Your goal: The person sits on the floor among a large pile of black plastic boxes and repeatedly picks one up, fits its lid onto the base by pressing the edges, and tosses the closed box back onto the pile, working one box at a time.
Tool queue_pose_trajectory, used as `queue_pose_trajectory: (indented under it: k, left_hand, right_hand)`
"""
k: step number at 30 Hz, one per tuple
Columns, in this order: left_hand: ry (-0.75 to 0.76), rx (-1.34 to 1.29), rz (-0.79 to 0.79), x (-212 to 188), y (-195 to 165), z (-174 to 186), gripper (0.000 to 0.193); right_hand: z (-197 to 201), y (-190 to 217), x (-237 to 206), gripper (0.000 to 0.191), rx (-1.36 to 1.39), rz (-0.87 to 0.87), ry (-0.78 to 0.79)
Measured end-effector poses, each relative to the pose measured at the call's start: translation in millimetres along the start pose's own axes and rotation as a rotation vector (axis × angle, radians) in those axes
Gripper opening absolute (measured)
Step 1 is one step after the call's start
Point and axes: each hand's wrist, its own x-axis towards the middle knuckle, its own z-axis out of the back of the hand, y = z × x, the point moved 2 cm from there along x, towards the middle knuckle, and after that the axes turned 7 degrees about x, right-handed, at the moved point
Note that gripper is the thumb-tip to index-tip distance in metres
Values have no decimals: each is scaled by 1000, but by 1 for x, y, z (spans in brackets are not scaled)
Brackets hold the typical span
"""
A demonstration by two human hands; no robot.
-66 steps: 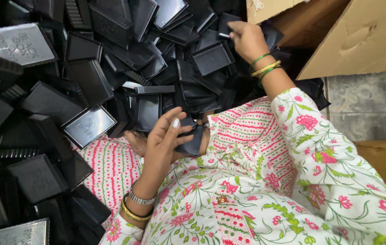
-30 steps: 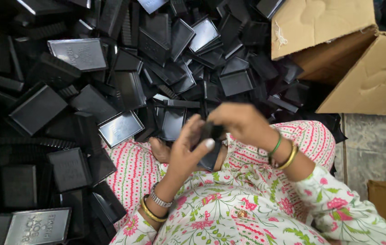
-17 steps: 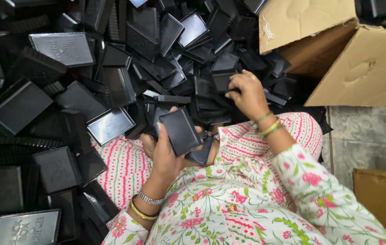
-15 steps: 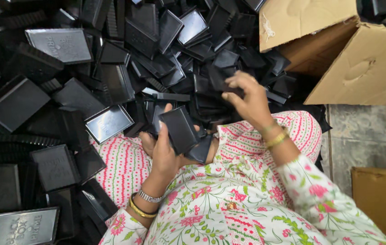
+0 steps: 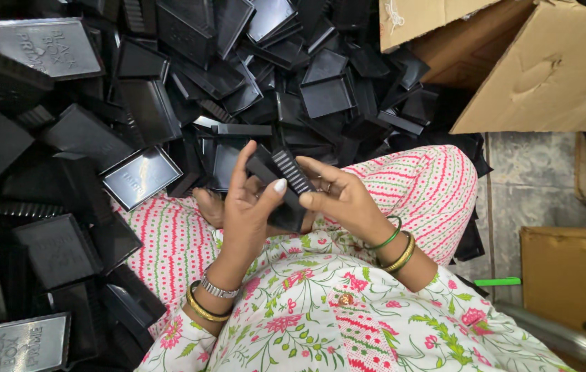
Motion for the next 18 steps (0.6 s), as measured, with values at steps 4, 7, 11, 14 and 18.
queue_pose_trajectory:
  k: [4,7,11,14,18]
  left_hand:
    - [27,140,-46,2,5,-2,79]
    - [11,99,10,1,7,-2,81]
    - [67,128,28,-2,8,0,78]
    - [14,62,131,-2,16,4,67]
    - [-10,205,160,3,24,11,55]
  right_hand:
    - [-1,5,0,63,-74,30,18]
    - [-11,9,-1,67,-365,186,77]
    - [-20,10,-5,83,-632,53,35]
    - [-14,17,-6,74,-549,-91,47]
    - [8,32,-4,41,-413,51,137]
